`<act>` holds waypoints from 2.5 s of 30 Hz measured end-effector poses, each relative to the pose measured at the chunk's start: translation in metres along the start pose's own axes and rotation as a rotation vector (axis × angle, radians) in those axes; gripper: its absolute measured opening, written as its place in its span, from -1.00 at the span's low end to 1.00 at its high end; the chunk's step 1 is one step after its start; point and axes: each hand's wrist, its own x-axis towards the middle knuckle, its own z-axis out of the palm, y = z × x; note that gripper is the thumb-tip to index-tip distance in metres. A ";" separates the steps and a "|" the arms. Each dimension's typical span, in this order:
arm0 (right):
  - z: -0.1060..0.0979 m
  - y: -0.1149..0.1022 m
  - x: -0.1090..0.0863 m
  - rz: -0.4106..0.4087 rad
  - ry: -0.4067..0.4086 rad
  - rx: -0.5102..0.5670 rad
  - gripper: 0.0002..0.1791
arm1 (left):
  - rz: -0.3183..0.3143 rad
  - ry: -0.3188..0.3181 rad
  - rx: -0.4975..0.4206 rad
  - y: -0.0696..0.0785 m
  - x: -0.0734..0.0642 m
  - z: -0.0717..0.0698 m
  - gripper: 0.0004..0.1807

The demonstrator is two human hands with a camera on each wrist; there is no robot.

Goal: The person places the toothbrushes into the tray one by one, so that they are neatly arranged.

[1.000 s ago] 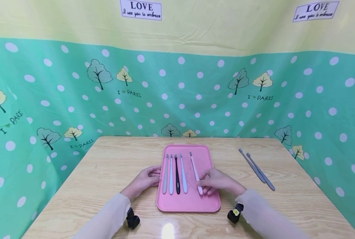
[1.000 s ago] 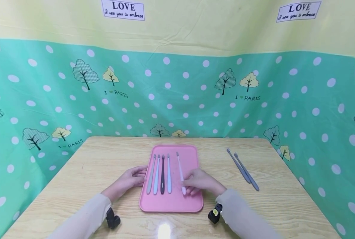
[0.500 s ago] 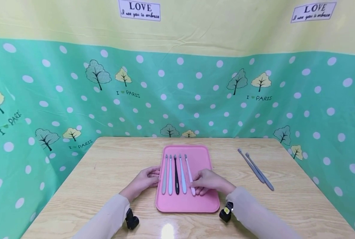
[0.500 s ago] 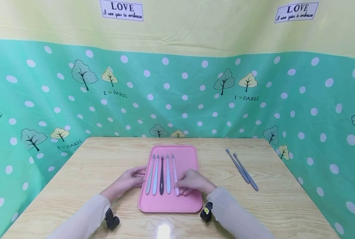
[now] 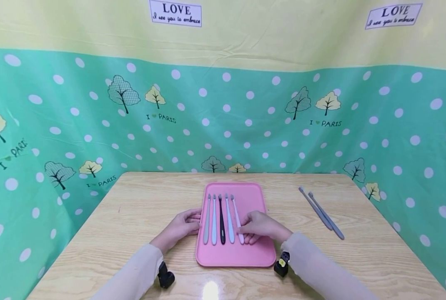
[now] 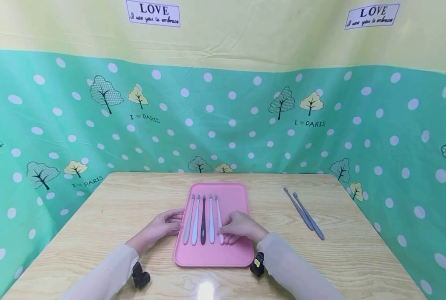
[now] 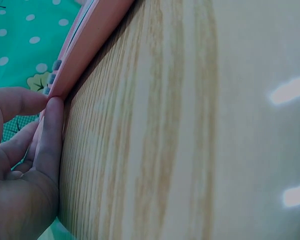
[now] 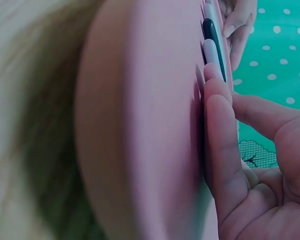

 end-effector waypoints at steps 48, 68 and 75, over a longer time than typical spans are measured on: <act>-0.012 -0.003 -0.011 -0.042 -0.023 -0.022 -0.50 | -0.009 0.001 0.019 -0.003 0.002 -0.001 -0.34; -0.065 0.006 -0.045 -0.032 0.085 -0.093 -0.63 | 0.006 -0.004 -0.008 -0.005 0.003 -0.001 -0.32; -0.095 0.023 -0.061 -0.023 0.128 -0.071 -0.61 | 0.004 -0.010 -0.002 -0.007 0.004 -0.002 -0.32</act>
